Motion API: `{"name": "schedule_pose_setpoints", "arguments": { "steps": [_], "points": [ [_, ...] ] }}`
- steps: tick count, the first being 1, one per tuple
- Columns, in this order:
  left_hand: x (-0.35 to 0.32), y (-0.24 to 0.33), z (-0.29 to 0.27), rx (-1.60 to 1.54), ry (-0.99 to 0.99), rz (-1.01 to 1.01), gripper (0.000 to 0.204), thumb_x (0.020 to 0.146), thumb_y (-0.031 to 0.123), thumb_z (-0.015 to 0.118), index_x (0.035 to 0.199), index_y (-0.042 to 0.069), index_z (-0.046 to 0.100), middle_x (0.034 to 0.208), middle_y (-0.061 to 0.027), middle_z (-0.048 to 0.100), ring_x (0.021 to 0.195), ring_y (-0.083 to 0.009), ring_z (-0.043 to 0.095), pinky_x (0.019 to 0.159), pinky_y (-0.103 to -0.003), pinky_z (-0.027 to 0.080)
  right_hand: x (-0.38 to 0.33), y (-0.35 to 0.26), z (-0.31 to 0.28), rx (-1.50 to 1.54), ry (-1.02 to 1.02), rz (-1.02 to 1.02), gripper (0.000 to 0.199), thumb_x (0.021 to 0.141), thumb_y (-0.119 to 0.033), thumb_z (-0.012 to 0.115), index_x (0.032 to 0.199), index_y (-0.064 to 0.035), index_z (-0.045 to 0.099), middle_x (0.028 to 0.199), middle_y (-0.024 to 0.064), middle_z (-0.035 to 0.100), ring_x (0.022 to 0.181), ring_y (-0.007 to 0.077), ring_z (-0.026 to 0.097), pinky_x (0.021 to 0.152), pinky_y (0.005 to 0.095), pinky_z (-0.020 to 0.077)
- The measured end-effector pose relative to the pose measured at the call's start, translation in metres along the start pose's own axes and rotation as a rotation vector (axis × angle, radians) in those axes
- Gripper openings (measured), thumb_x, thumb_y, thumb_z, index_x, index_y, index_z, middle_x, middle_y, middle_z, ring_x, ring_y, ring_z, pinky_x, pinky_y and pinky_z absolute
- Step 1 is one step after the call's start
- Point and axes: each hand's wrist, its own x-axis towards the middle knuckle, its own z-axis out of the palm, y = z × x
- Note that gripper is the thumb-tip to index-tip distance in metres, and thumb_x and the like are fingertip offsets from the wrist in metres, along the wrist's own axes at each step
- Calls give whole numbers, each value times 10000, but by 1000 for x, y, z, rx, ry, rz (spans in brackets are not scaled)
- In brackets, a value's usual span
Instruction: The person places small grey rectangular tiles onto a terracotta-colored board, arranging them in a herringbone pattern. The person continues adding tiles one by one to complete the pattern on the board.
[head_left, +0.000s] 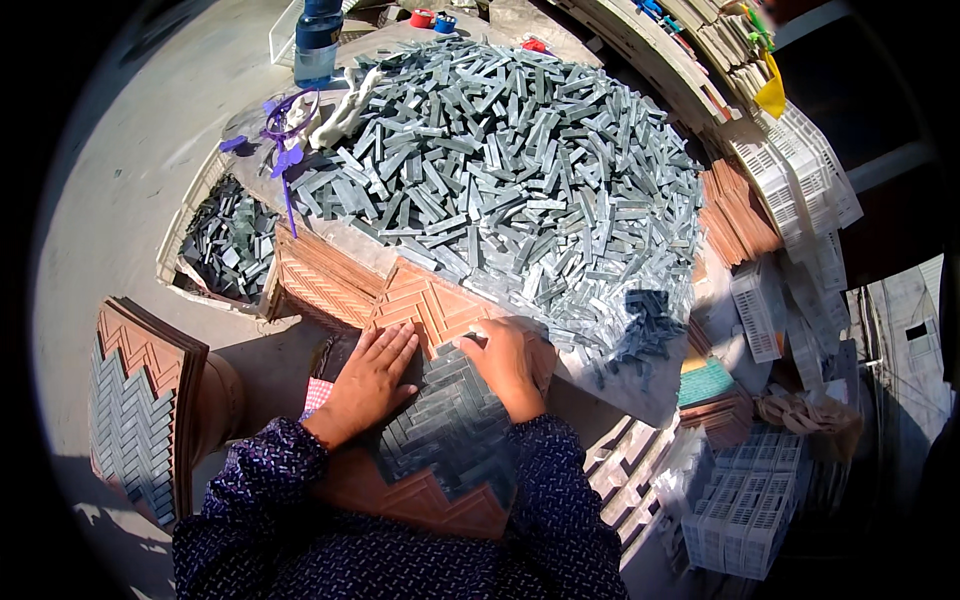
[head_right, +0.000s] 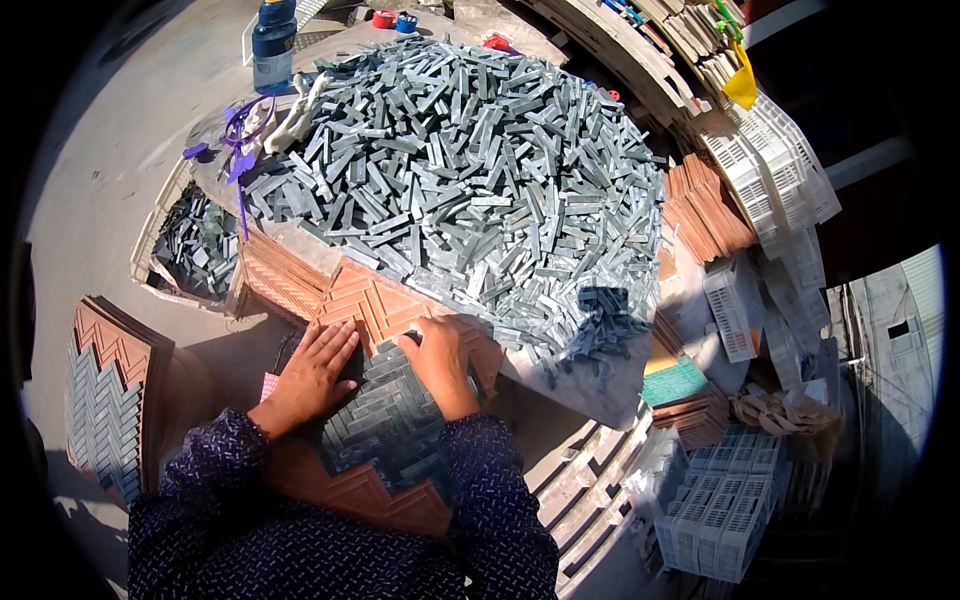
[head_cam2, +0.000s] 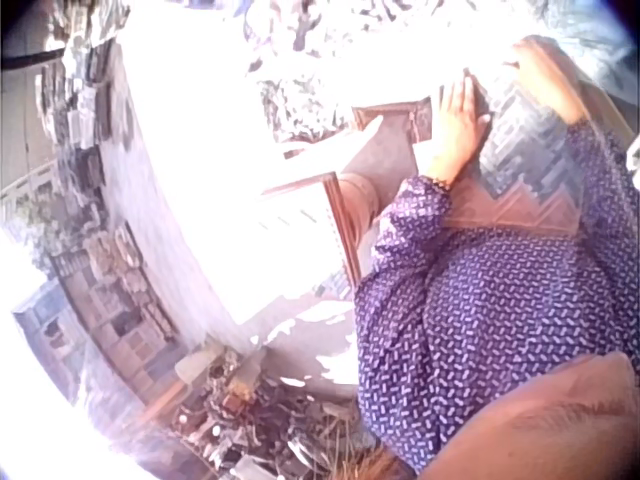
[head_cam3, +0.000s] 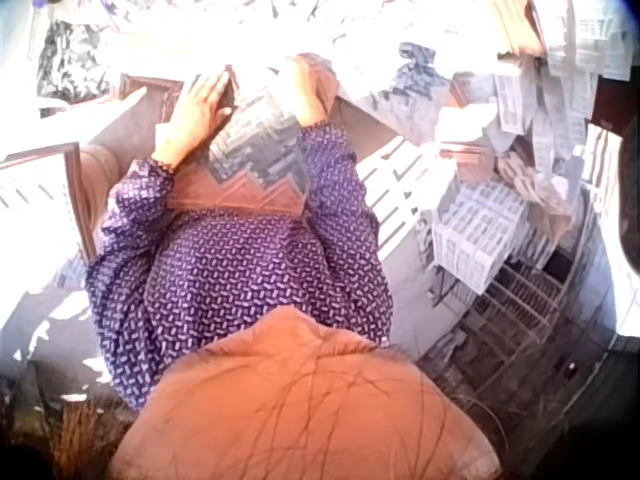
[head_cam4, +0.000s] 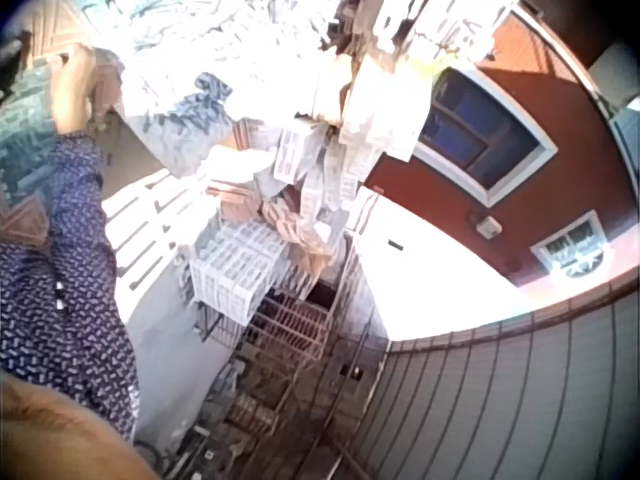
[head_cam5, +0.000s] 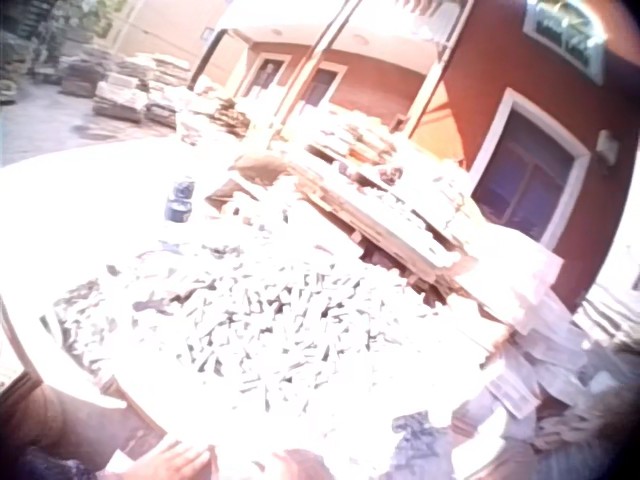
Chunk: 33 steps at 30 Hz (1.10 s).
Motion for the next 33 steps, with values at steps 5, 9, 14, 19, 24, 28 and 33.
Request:
{"name": "schedule_pose_setpoints", "arguments": {
  "steps": [5,9,14,19,24,28,33],
  "points": [
    [2,0,2,30,15,23,760,824,350,646,1417,-17,343,1485,-168,338,1381,-294,307,1168,-449,158,11,18,2,261,50,-103,148,758,-135,719,829,-20,657,867,164,639,802,356,613,687,405,487],
    [0,1,1,23,1,11,753,830,353,640,1415,-19,346,1483,-165,343,1381,-291,309,1168,-450,155,11,14,11,270,7,-188,104,753,-81,699,780,-13,625,838,153,622,790,348,606,685,398,477],
    [-3,-1,1,26,-14,-3,739,839,355,628,1411,-23,351,1478,-167,350,1380,-293,311,1168,-454,154,17,5,5,201,-60,-194,146,753,-93,704,780,-7,589,795,163,615,756,360,607,653,417,471],
    [-1,0,-2,24,5,13,727,847,357,620,1403,-32,359,1478,-174,347,1378,-296,312,1161,-457,165,50,35,4,265,261,-1,161,768,-112,714,767,-18,584,701,166,625,654,342,622,582,412,469],
    [-1,1,-1,0,13,4,720,838,345,636,1391,-36,376,1458,-181,377,1379,-294,313,1168,-470,145,92,56,-10,83,510,179,267,743,-195,765,795,1,592,716,172,649,672,358,645,613,418,490],
    [0,-1,0,9,20,18,715,856,367,611,1396,-37,371,1462,-180,372,1380,-292,313,1168,-468,144,100,66,-8,134,487,210,270,721,-167,774,837,29,629,731,171,671,670,322,669,625,385,510],
    [1,4,-2,7,4,20,709,870,378,587,1403,-33,364,1466,-179,366,1378,-303,315,1164,-467,150,59,58,10,534,292,158,224,748,-110,734,903,27,648,745,99,686,657,147,650,605,299,501]
  ]
}}
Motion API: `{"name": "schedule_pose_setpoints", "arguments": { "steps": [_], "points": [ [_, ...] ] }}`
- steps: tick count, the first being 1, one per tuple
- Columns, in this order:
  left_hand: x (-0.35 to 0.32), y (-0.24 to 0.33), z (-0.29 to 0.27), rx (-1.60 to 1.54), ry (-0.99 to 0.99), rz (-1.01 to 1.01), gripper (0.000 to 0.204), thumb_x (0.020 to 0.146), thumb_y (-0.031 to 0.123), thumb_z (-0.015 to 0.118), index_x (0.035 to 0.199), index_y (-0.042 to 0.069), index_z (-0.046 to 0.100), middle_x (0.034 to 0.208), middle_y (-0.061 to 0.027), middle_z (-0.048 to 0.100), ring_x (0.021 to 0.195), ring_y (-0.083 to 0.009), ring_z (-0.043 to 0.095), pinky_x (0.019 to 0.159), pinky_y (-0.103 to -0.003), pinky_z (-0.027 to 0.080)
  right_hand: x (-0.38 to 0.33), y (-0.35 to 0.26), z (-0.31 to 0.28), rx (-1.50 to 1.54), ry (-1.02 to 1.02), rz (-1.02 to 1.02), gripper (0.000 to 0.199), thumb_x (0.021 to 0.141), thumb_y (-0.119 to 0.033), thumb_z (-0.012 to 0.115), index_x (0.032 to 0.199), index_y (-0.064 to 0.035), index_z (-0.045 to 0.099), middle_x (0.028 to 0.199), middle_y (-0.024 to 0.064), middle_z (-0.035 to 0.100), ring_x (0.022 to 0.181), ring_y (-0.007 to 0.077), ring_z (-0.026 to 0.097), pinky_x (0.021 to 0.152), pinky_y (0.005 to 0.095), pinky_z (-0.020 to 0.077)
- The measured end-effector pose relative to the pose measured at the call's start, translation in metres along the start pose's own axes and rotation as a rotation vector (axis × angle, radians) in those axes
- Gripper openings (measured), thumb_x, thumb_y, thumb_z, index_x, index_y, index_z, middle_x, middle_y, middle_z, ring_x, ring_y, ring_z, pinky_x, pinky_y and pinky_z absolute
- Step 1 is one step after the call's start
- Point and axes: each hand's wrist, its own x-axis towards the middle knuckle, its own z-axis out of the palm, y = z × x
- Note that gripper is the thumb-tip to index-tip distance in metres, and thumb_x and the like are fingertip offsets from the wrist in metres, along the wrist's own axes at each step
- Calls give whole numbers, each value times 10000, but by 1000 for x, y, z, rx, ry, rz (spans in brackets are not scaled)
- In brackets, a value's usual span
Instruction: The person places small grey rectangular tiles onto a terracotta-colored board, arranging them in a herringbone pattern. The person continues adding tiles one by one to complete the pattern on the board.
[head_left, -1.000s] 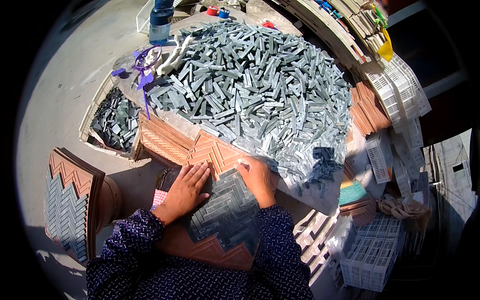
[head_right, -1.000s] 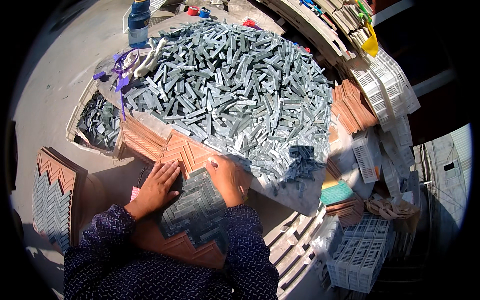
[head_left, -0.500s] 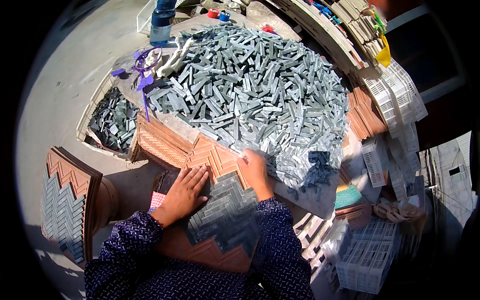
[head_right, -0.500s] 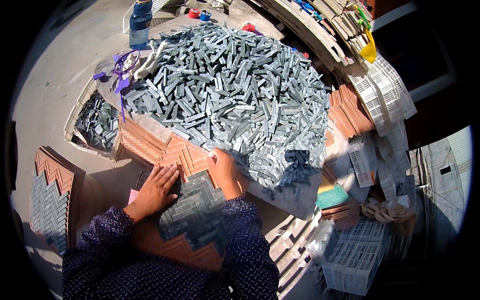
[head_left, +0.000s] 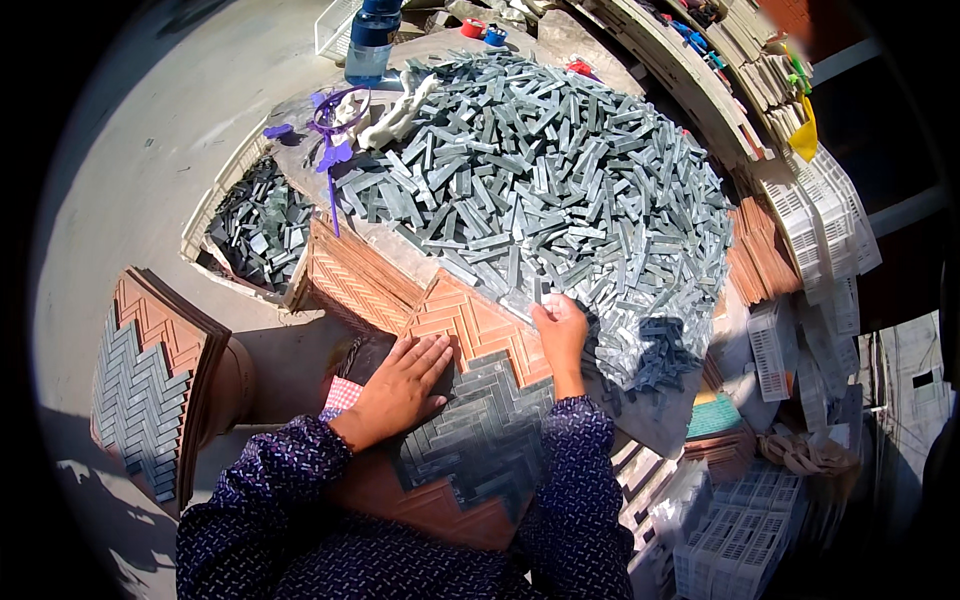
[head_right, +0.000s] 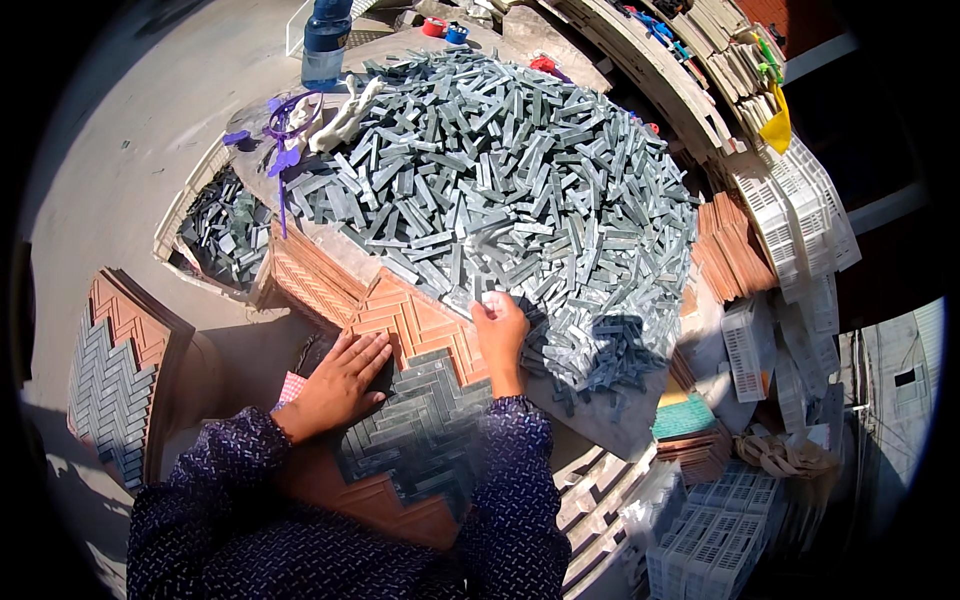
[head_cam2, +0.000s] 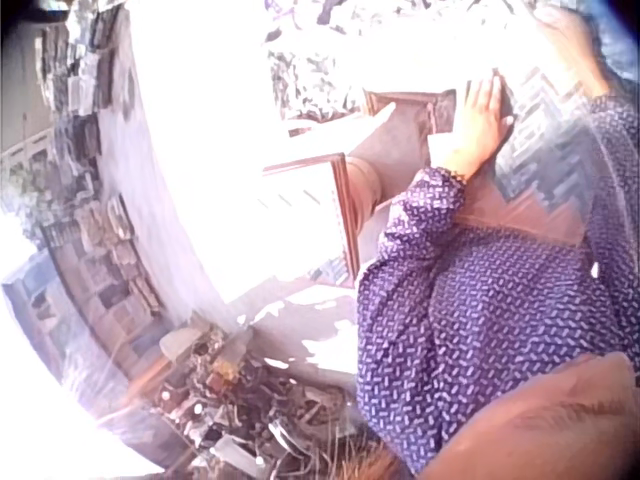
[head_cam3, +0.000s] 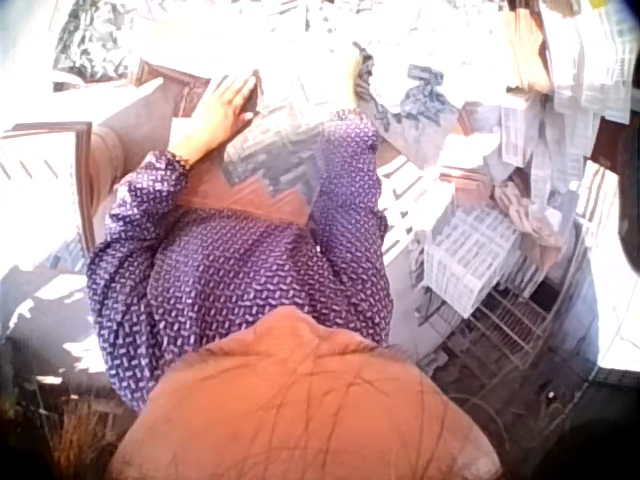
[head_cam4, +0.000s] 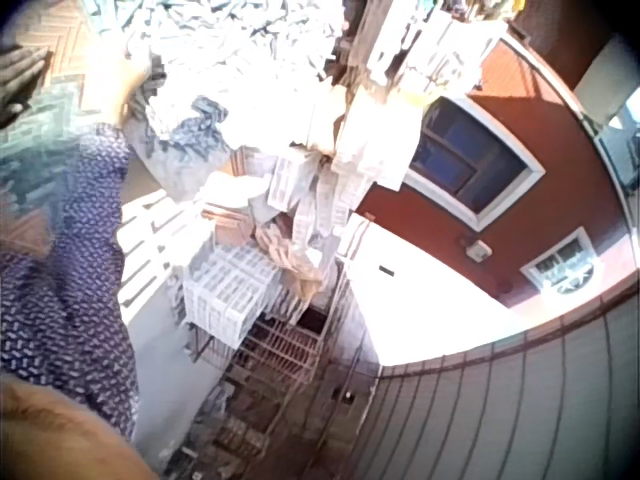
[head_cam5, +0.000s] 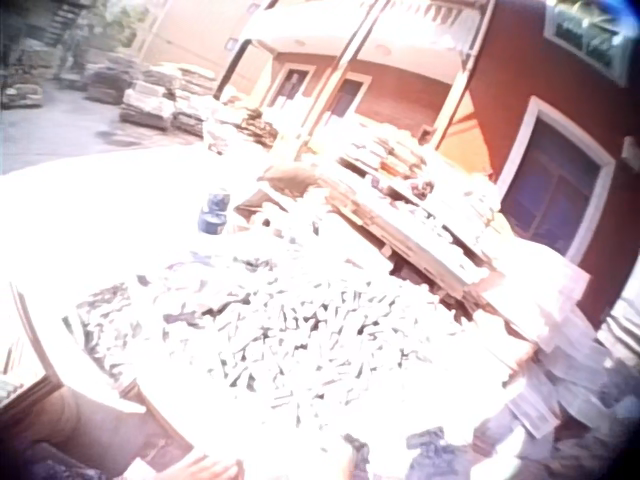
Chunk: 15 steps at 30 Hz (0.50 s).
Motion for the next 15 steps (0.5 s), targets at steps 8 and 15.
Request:
{"name": "schedule_pose_setpoints", "arguments": {
  "steps": [8,15],
  "points": [
    [-2,-2,1,3,6,-11,728,836,373,622,1391,-32,382,1463,-177,371,1373,-303,325,1160,-470,167,-89,-58,41,-174,-250,-164,202,742,-123,735,899,-42,637,755,128,650,667,292,634,602,380,494],
    [-2,-2,3,25,18,-12,721,831,372,631,1379,-34,397,1460,-177,375,1369,-302,330,1158,-467,173,-91,-52,44,-179,-237,-258,124,793,-125,680,878,-40,647,806,153,647,754,350,628,659,408,492]
  ]
}}
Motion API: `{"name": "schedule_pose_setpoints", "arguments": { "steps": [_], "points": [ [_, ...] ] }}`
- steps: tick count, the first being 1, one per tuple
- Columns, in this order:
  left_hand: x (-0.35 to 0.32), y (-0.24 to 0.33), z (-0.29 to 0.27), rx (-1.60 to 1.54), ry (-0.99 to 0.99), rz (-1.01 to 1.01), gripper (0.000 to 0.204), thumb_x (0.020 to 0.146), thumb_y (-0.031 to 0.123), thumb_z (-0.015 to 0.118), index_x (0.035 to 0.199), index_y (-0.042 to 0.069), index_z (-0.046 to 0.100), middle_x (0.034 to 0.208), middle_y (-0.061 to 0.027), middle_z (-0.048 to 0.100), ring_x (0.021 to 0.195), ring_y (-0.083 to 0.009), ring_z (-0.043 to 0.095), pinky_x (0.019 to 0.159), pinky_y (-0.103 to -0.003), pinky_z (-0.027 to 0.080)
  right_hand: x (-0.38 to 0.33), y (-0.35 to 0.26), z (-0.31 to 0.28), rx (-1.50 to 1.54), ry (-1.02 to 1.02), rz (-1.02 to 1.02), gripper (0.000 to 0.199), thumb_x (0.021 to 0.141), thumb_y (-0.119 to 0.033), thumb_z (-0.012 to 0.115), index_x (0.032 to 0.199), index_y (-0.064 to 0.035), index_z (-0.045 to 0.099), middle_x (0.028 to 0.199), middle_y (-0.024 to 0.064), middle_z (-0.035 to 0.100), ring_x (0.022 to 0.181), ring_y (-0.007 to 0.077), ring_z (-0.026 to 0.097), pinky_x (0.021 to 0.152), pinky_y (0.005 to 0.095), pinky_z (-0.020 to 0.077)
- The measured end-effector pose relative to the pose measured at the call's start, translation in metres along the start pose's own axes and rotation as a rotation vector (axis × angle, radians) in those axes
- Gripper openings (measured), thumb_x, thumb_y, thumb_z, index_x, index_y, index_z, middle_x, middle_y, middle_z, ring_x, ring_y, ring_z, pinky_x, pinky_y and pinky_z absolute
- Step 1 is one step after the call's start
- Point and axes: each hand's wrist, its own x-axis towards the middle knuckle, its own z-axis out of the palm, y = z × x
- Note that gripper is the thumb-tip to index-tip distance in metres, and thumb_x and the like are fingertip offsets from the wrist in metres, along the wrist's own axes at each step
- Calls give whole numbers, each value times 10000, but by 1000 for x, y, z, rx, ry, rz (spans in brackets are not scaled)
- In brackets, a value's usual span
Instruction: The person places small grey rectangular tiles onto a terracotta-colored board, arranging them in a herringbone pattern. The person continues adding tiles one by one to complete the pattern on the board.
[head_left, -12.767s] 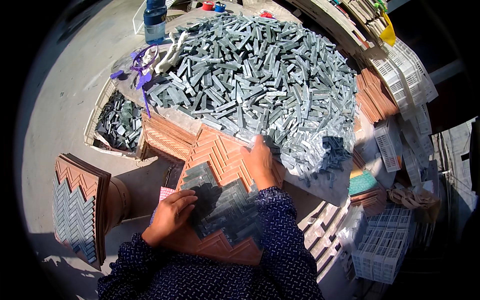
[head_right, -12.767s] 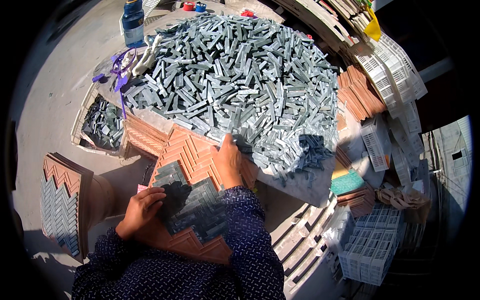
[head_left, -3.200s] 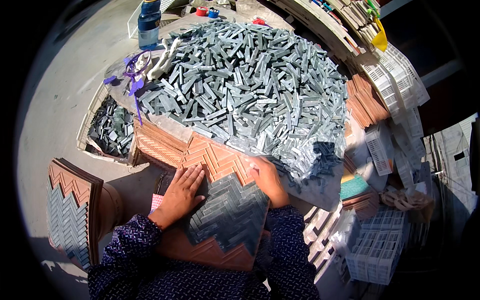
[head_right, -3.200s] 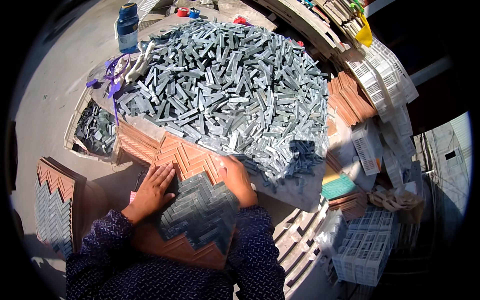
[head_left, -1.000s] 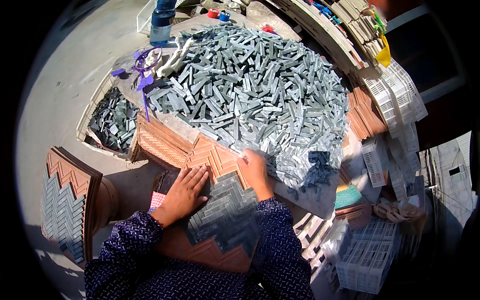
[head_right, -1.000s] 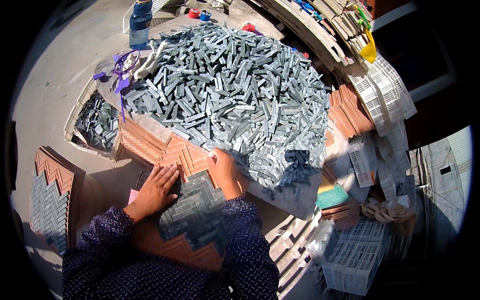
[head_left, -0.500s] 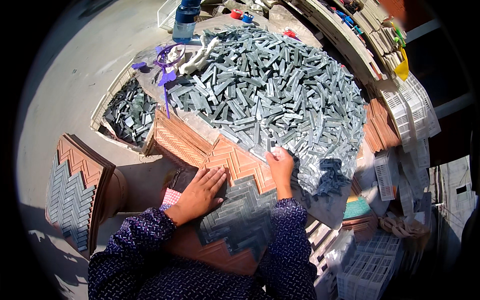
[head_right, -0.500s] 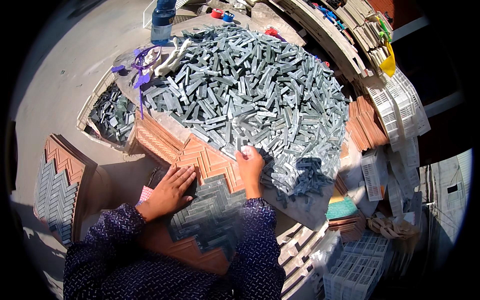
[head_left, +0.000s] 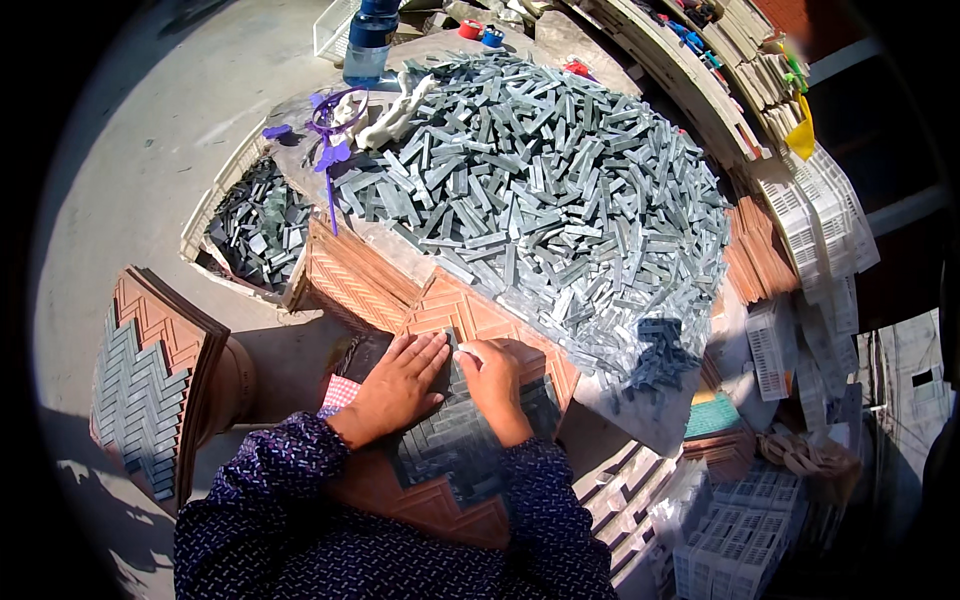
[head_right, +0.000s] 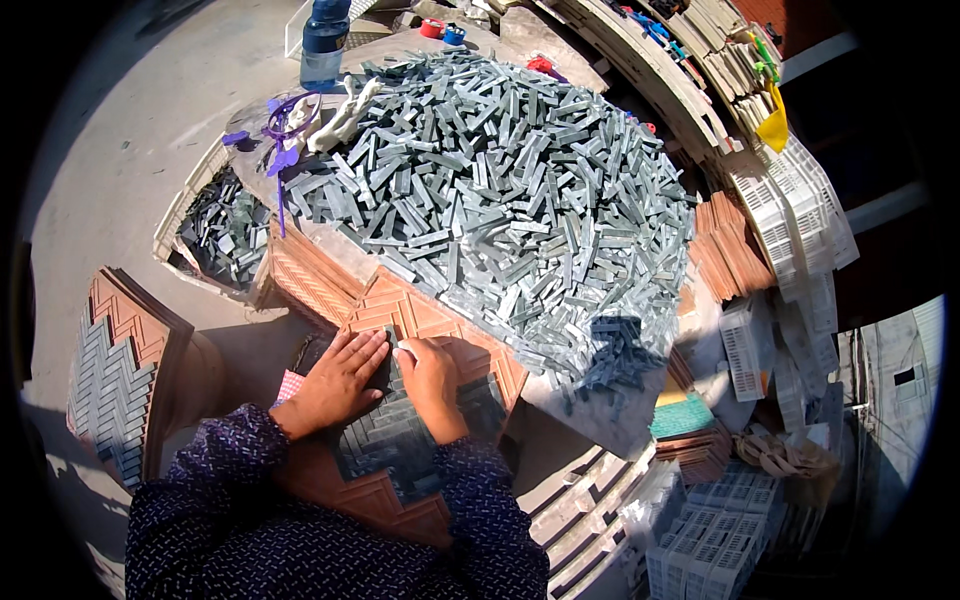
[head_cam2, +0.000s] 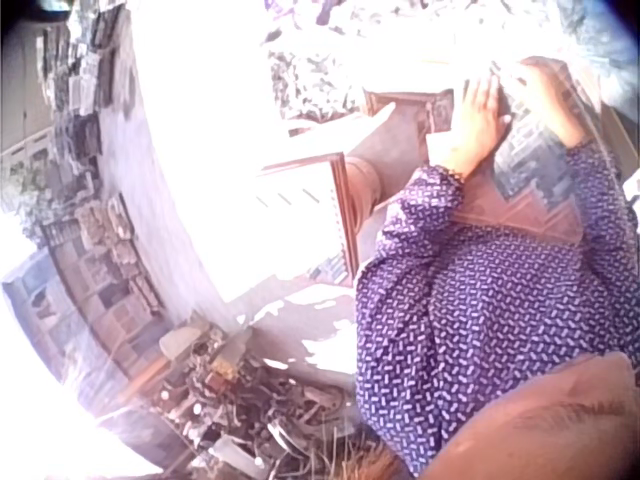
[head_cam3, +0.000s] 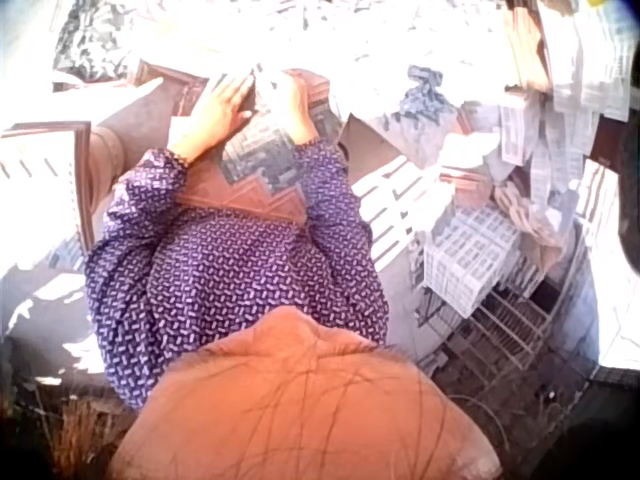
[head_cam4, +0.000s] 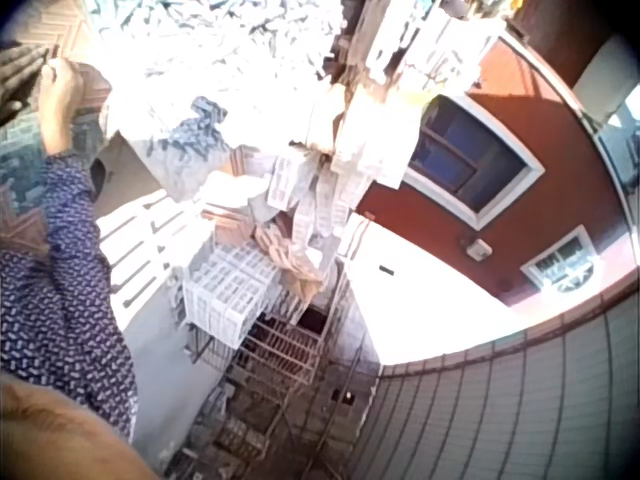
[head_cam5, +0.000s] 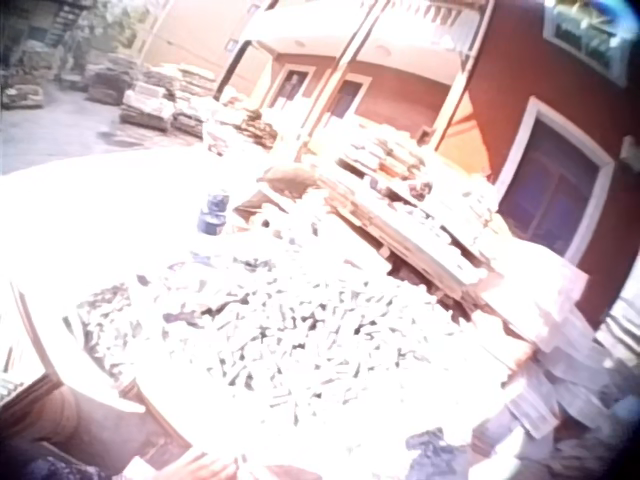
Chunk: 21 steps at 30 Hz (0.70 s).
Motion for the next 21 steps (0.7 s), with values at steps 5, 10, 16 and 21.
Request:
{"name": "schedule_pose_setpoints", "arguments": {
  "steps": [5,10,16,21],
  "points": [
    [1,0,-1,36,-7,18,734,832,387,628,1382,-36,389,1463,-177,370,1370,-299,327,1157,-465,175,10,3,-7,-7,-100,6,124,787,-122,682,863,-39,631,806,158,642,786,364,625,674,425,485],
    [4,-4,-2,26,-35,11,756,821,417,632,1394,-11,386,1472,-155,366,1380,-287,312,1151,-479,173,10,-15,-12,-11,-48,21,204,776,-120,707,946,-45,622,825,139,656,738,325,632,642,395,489],
    [12,7,-9,63,-77,162,752,854,478,567,1415,15,373,1495,-117,347,1395,-257,295,1145,-482,176,-33,-22,-37,240,31,103,233,805,-86,716,1002,19,648,814,81,677,659,109,600,598,254,481],
    [4,15,-4,156,-149,122,773,870,521,515,1420,2,354,1513,-119,311,1390,-249,300,1147,-444,192,-76,-25,-67,262,32,310,193,810,-79,705,972,18,666,839,115,684,719,143,644,658,271,507]
  ]
}}
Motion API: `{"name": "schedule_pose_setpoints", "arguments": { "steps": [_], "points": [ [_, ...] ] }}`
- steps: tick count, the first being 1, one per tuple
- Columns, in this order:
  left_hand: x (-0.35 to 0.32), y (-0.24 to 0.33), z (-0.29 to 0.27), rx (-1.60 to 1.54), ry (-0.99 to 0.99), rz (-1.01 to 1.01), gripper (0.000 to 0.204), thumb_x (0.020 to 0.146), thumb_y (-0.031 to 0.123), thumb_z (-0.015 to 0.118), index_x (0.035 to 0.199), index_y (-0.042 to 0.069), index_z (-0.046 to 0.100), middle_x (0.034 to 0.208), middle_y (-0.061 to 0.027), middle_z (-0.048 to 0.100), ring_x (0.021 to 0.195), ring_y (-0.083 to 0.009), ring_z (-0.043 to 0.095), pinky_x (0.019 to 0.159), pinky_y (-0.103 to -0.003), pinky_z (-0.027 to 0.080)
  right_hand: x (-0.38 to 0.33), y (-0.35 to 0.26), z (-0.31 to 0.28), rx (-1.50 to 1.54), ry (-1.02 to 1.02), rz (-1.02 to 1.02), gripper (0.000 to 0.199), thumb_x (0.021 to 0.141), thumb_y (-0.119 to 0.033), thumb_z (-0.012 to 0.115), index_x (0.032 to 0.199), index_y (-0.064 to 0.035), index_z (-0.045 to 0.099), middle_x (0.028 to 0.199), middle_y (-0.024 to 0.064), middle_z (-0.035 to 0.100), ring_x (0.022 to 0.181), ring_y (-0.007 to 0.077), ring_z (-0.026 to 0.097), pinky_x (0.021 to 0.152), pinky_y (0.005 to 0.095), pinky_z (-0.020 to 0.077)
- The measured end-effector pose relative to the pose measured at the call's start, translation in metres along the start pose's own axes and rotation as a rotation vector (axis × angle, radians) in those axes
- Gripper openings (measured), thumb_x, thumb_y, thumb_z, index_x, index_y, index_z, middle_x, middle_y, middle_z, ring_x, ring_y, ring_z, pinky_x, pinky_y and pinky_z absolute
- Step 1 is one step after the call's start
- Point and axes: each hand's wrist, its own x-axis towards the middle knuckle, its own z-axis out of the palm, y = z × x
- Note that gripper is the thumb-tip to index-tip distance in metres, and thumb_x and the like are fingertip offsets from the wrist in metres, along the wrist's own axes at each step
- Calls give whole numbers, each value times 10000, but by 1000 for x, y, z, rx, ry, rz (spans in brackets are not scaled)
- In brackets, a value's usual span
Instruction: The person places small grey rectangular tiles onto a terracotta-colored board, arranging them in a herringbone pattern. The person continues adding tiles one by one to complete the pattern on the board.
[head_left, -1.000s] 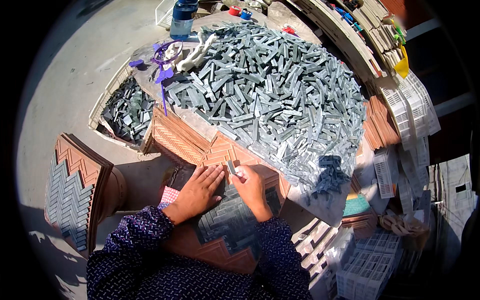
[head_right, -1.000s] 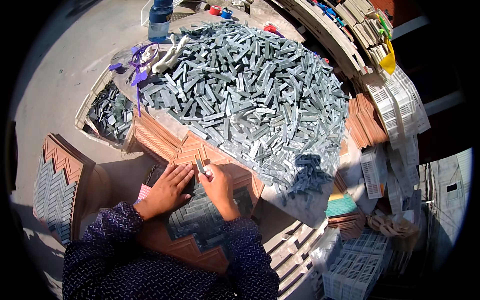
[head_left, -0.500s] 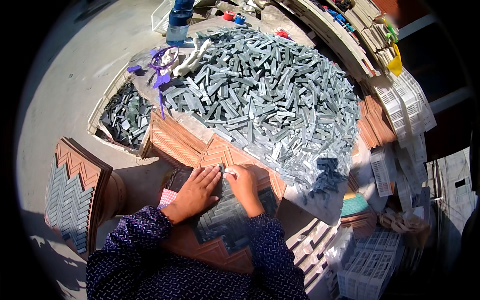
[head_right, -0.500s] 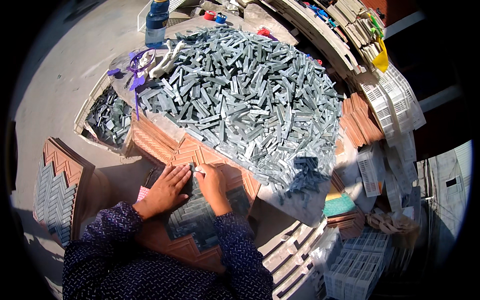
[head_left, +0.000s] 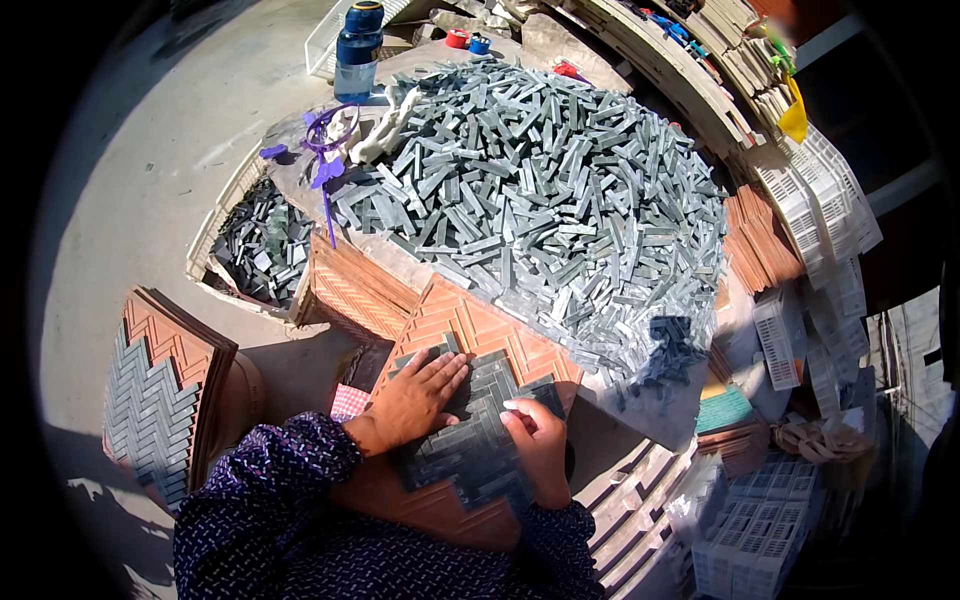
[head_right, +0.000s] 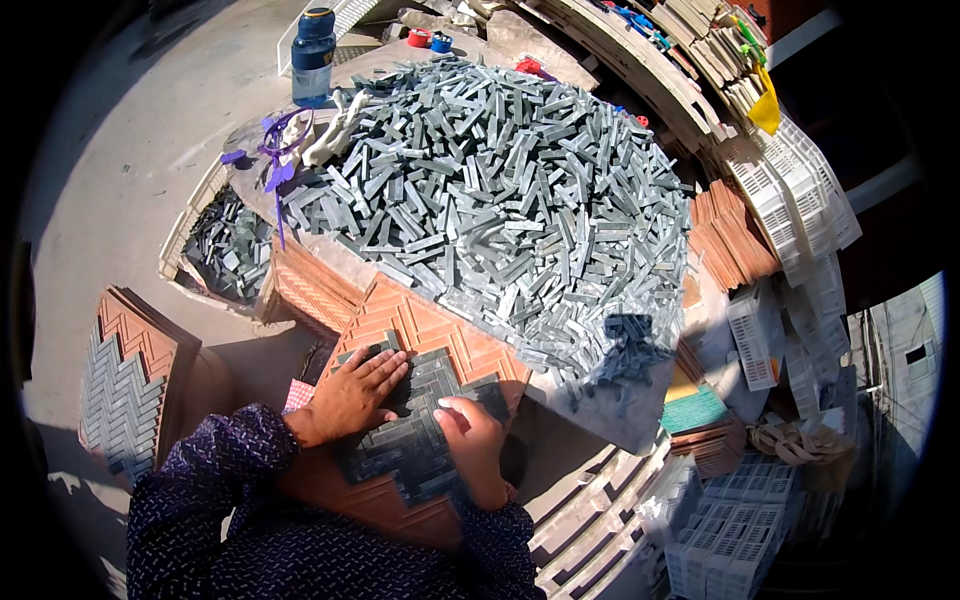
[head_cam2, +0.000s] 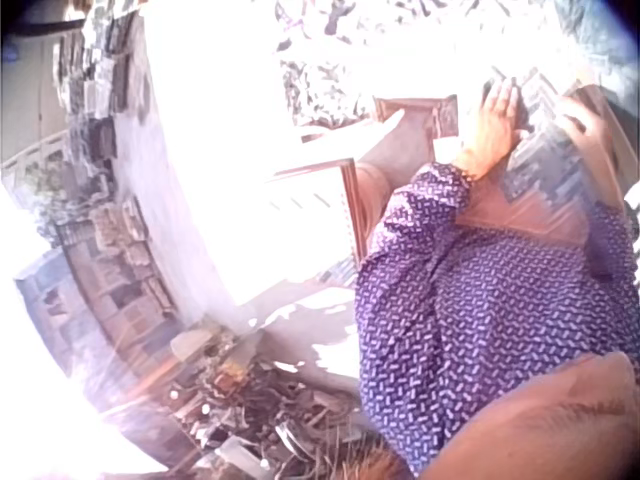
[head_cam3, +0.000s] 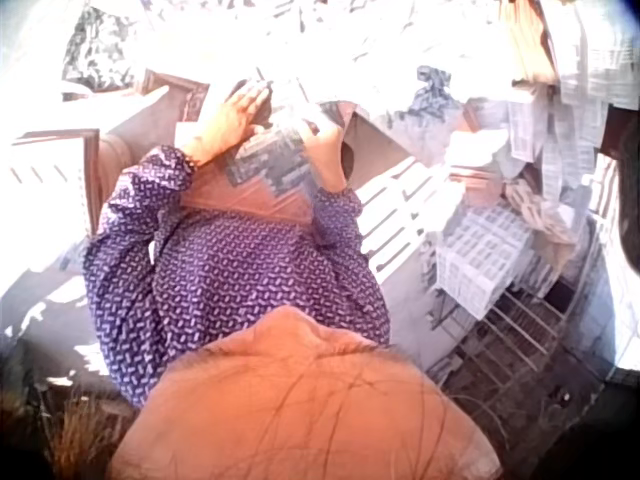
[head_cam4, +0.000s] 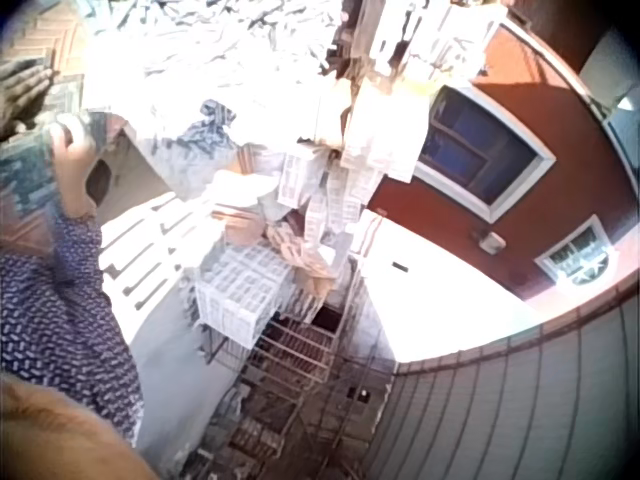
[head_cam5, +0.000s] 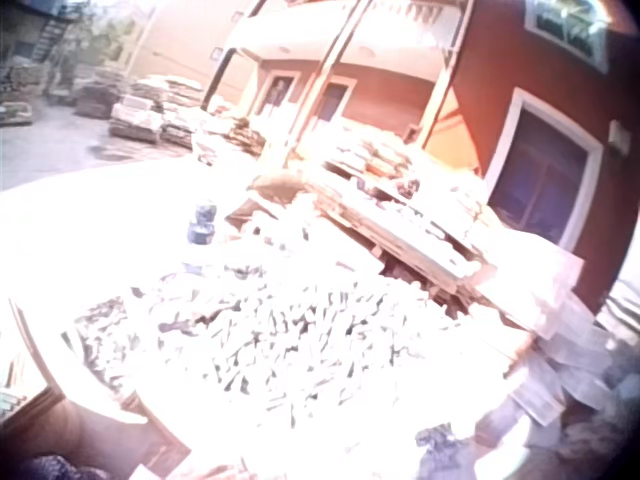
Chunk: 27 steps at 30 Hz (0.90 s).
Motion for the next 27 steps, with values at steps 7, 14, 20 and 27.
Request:
{"name": "schedule_pose_setpoints", "arguments": {
  "steps": [7,14,20,27],
  "points": [
    [4,8,-4,11,-18,-26,785,856,518,543,1435,29,337,1517,-107,308,1391,-260,301,1144,-469,190,-33,45,-13,96,108,85,154,825,-55,695,961,13,672,856,68,689,751,89,630,679,235,503],
    [3,1,-3,-31,7,-36,795,839,519,562,1437,43,342,1517,-92,312,1398,-249,287,1141,-479,192,-26,23,-2,88,25,20,147,834,-48,683,967,11,670,850,65,689,728,77,620,673,228,498],
    [-19,12,-10,-84,6,-45,780,818,521,585,1404,39,401,1503,-85,340,1399,-252,288,1132,-507,192,41,2,25,-114,-71,-322,222,843,-27,618,1063,-25,640,922,148,652,818,303,649,721,344,514],
    [-69,24,-20,-359,142,-147,613,807,331,675,1312,28,504,1442,-149,408,1353,-317,354,1117,-512,228,100,-10,54,-401,-335,-436,394,816,-21,630,1204,-47,567,1138,184,536,1010,380,563,843,419,475]
  ]
}}
